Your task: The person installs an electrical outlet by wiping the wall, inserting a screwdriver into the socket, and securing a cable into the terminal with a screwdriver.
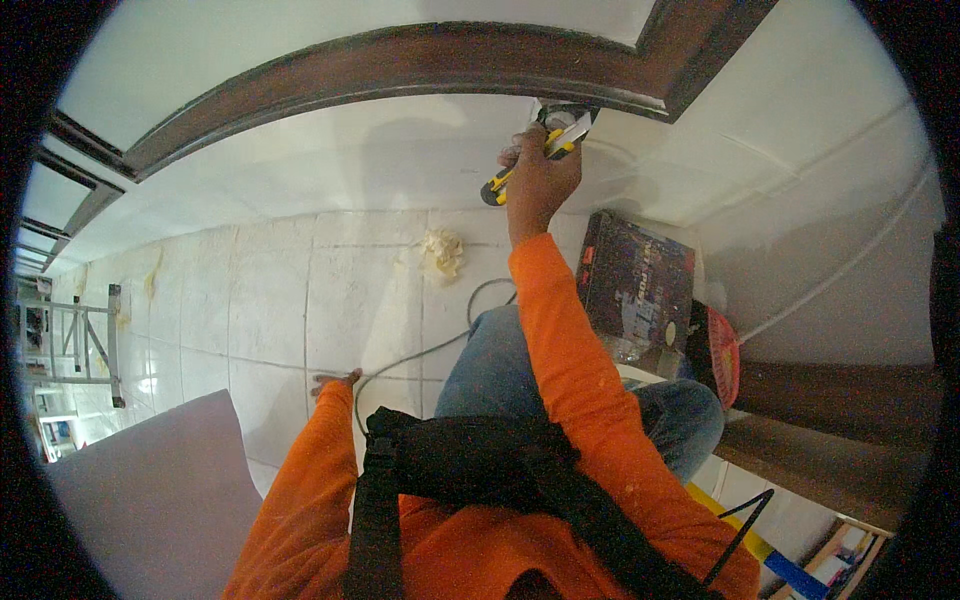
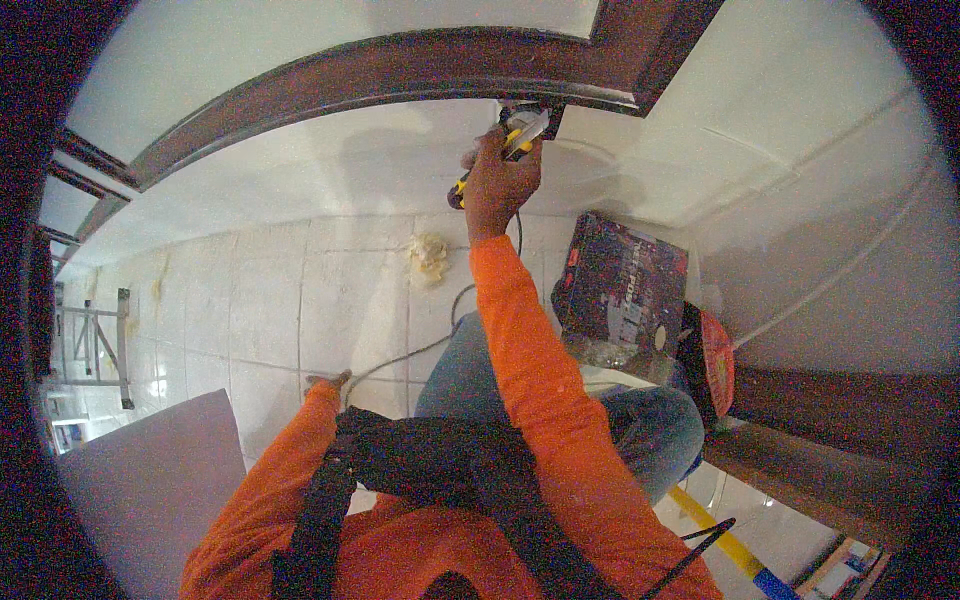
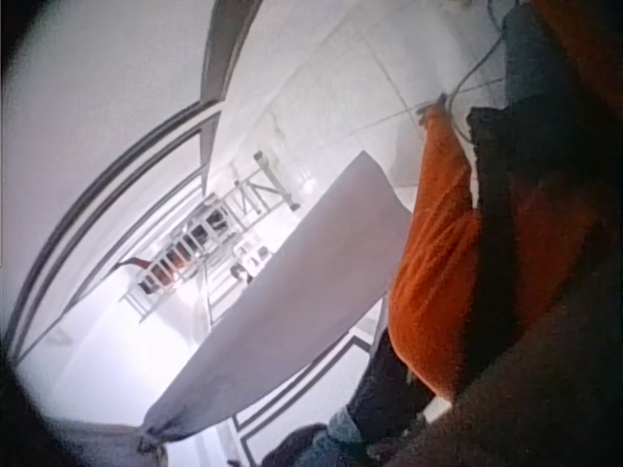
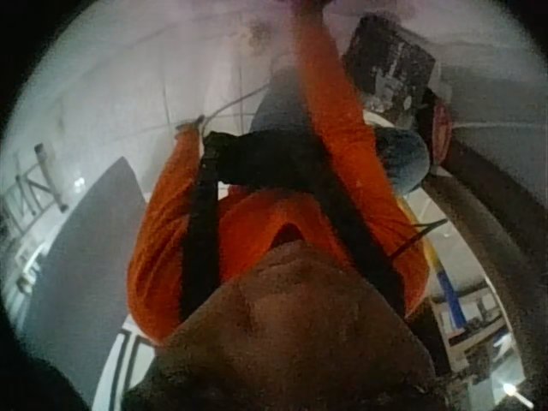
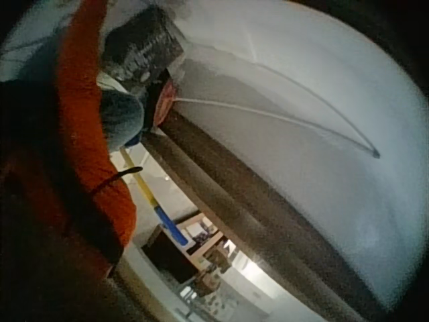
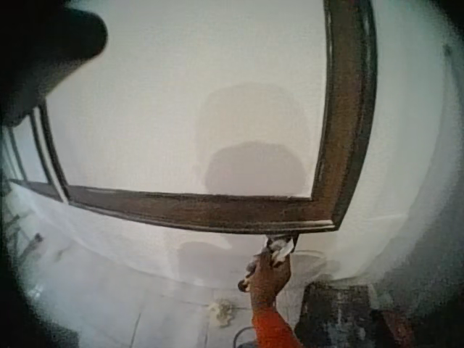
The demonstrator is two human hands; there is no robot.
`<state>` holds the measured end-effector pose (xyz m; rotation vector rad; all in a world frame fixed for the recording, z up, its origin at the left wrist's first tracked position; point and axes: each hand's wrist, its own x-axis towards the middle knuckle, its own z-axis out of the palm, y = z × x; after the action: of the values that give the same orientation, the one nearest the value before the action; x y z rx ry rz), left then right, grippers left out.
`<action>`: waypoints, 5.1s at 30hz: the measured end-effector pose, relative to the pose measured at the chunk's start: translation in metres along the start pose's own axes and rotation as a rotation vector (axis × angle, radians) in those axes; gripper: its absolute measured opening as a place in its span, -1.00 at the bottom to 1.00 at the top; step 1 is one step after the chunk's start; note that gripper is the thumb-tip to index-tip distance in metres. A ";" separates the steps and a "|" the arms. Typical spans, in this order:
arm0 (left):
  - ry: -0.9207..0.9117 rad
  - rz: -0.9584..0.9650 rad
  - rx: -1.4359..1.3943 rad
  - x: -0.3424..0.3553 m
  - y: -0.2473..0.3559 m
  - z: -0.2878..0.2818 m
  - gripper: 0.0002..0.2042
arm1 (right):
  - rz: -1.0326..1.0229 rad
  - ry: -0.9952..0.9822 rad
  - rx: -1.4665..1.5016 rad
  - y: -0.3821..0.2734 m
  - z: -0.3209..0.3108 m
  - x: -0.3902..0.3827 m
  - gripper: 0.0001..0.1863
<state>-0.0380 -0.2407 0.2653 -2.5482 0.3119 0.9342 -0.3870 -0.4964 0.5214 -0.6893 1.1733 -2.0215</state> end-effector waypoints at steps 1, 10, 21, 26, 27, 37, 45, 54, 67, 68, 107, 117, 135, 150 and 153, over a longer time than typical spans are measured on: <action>0.002 -0.003 0.003 -0.001 0.001 0.002 0.35 | -0.032 -0.003 -0.026 0.002 -0.002 0.000 -0.91; 0.054 -0.068 -0.081 0.014 0.009 0.011 0.30 | -0.115 -0.031 -0.180 0.015 0.007 0.018 -0.86; -0.036 -0.029 0.042 0.026 0.002 0.005 0.39 | 0.064 -0.182 -0.062 -0.006 -0.008 0.016 -0.89; 0.024 -0.018 -0.036 0.011 0.006 0.008 0.41 | 0.230 -0.340 -0.036 -0.033 -0.032 0.041 -0.87; 0.032 -0.031 -0.029 0.013 0.005 0.008 0.40 | 0.287 -0.344 -0.015 -0.037 -0.033 0.042 -0.88; 0.025 -0.032 -0.085 0.020 0.003 0.007 0.31 | 0.360 -0.194 0.135 -0.036 -0.054 0.042 -0.89; -0.009 -0.013 0.037 0.012 0.010 0.006 0.34 | 0.266 -0.010 0.401 -0.057 -0.094 0.040 -0.90; 0.149 0.244 0.079 0.020 0.000 0.003 -0.01 | 0.314 -0.057 -0.318 -0.062 -0.097 0.023 -0.83; 0.185 1.569 -0.773 -0.305 0.255 -0.124 -0.70 | 0.306 0.017 -0.082 -0.021 -0.105 0.024 -0.85; 0.109 1.552 -0.801 -0.322 0.266 -0.129 -0.69 | 0.296 0.008 -0.067 -0.016 -0.105 0.023 -0.85; 0.543 1.488 -0.743 -0.366 0.285 -0.109 -0.63 | 0.420 0.153 0.176 -0.012 -0.125 0.040 -0.91; 0.730 1.504 -0.676 -0.382 0.283 -0.115 -0.72 | 0.423 0.077 0.241 -0.003 -0.133 0.043 -0.86; 0.508 1.553 -1.081 -0.340 0.312 -0.093 -0.82 | 0.528 0.052 0.089 0.049 -0.153 0.072 -0.86; 0.839 1.543 -0.658 -0.374 0.291 -0.104 -0.79 | 0.539 -0.020 0.097 0.043 -0.162 0.061 -0.91; 0.801 1.546 -0.522 -0.383 0.307 -0.100 -0.77 | 0.550 0.016 -0.003 0.018 -0.160 0.053 -0.85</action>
<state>-0.3733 -0.5331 0.4956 -2.6588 2.7722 0.2049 -0.5311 -0.4606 0.4389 -0.3022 1.2141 -1.5621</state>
